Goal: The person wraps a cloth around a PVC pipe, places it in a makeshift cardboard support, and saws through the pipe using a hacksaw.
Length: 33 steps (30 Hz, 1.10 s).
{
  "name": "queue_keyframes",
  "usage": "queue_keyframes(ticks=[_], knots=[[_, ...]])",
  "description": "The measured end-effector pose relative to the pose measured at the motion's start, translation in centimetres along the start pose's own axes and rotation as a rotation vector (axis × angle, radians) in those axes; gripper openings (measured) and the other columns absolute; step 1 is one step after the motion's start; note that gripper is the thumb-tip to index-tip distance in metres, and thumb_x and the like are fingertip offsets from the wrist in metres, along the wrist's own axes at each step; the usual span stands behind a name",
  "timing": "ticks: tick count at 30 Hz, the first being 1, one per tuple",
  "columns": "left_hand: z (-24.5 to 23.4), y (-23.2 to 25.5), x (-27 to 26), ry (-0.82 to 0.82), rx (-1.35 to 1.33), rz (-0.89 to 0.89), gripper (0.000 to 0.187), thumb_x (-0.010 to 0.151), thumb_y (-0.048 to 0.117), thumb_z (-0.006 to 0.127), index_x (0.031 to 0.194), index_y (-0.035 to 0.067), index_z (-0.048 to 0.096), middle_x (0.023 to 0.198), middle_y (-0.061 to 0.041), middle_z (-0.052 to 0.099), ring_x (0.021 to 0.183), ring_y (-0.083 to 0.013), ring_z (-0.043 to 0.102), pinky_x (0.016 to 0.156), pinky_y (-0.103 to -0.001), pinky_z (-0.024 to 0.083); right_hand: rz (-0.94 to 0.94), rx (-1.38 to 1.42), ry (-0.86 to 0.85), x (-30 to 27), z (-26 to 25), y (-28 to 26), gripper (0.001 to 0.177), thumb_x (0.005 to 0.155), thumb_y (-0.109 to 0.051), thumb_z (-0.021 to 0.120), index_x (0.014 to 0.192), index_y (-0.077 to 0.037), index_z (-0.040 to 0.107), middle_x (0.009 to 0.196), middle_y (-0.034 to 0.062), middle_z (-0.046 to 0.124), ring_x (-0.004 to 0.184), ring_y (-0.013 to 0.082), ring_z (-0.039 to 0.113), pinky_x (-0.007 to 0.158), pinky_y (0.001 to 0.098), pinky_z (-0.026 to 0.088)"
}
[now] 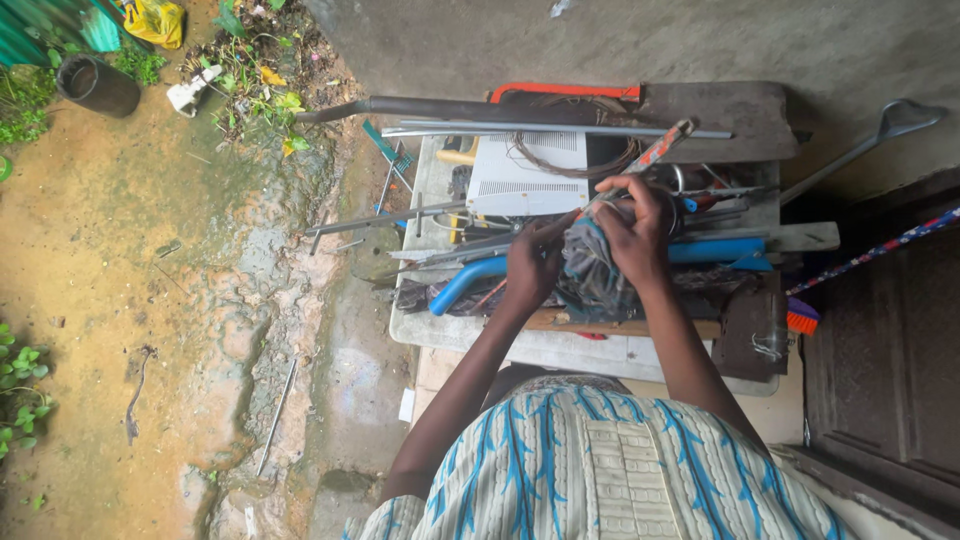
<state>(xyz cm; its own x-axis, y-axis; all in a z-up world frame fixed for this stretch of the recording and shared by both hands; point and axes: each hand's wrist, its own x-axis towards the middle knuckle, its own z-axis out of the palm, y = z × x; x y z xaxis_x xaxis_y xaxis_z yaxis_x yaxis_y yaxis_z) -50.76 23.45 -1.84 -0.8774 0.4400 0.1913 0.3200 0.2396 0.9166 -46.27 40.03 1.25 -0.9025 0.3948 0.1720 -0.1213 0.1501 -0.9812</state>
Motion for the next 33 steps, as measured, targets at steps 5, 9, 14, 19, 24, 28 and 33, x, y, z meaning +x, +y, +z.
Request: queue_keyframes(ticks=[5,9,14,19,24,28,33], knots=[[-0.5,0.8,-2.6,0.067,-0.227,0.074,0.059,0.090,-0.007,0.048,0.144,0.011,0.064,0.111,-0.013,0.067,0.098,-0.0177,0.070,0.087,-0.031,0.054,-0.180,0.048,0.090,-1.6,2.3,1.7,0.029,0.102,-0.013,0.072,0.108,-0.005,0.044,0.091,-0.0009,0.052,0.081,0.0050,0.050,0.071,0.0242,0.043],[-1.9,2.0,-3.5,0.068,-0.254,-0.233,0.031,0.102,0.014,0.060,0.132,0.009,0.069,0.091,-0.010,0.069,0.062,-0.0109,0.063,0.055,-0.028,0.048,-0.018,-0.096,0.271,-2.6,2.7,4.2,0.034,0.109,-0.024,0.071,0.096,-0.005,0.046,0.086,0.0019,0.043,0.079,0.0105,0.039,0.072,0.0300,0.038],[-2.7,3.1,-4.4,0.180,-0.074,-0.261,0.033,0.100,0.031,0.065,0.123,0.010,0.074,0.071,-0.008,0.068,0.055,-0.0140,0.065,0.051,-0.030,0.046,-0.018,-0.216,0.484,-2.5,2.9,4.5,0.036,0.115,-0.038,0.051,0.104,-0.004,0.043,0.097,0.0047,0.046,0.089,0.0165,0.045,0.083,0.0345,0.042],[-1.6,2.8,-5.4,0.203,0.106,-0.059,0.038,0.102,0.026,0.057,0.135,0.010,0.067,0.085,-0.018,0.068,0.071,-0.0291,0.066,0.064,-0.038,0.050,-0.030,0.008,0.367,-2.9,4.6,2.9,0.040,0.114,-0.043,0.047,0.119,-0.004,0.040,0.104,0.0068,0.042,0.098,0.0185,0.044,0.092,0.0383,0.041],[0.3,1.4,-5.5,0.289,0.126,-0.017,0.043,0.096,0.013,0.055,0.138,0.009,0.062,0.096,-0.019,0.068,0.081,-0.0344,0.068,0.071,-0.042,0.053,-0.256,-0.128,0.254,-5.7,5.5,0.0,0.055,0.109,-0.038,0.065,0.133,0.001,0.035,0.120,0.0138,0.042,0.116,0.0227,0.044,0.104,0.0427,0.038],[0.8,2.1,-5.6,0.297,0.071,-0.131,0.039,0.099,0.013,0.055,0.137,0.014,0.060,0.086,-0.017,0.068,0.075,-0.0332,0.070,0.068,-0.044,0.052,-0.426,-0.214,0.162,-7.1,5.0,-2.0,0.071,0.097,-0.029,0.080,0.139,0.003,0.033,0.126,0.0216,0.044,0.123,0.0272,0.046,0.109,0.0420,0.038],[2.5,3.3,-7.0,0.383,0.139,-0.087,0.054,0.095,0.005,0.051,0.148,0.019,0.055,0.084,-0.019,0.067,0.075,-0.0367,0.067,0.067,-0.046,0.050,-0.299,-0.141,0.072,-7.7,3.8,-2.0,0.050,0.101,-0.018,0.074,0.138,0.003,0.047,0.123,0.0167,0.059,0.115,0.0264,0.062,0.101,0.0394,0.050]])
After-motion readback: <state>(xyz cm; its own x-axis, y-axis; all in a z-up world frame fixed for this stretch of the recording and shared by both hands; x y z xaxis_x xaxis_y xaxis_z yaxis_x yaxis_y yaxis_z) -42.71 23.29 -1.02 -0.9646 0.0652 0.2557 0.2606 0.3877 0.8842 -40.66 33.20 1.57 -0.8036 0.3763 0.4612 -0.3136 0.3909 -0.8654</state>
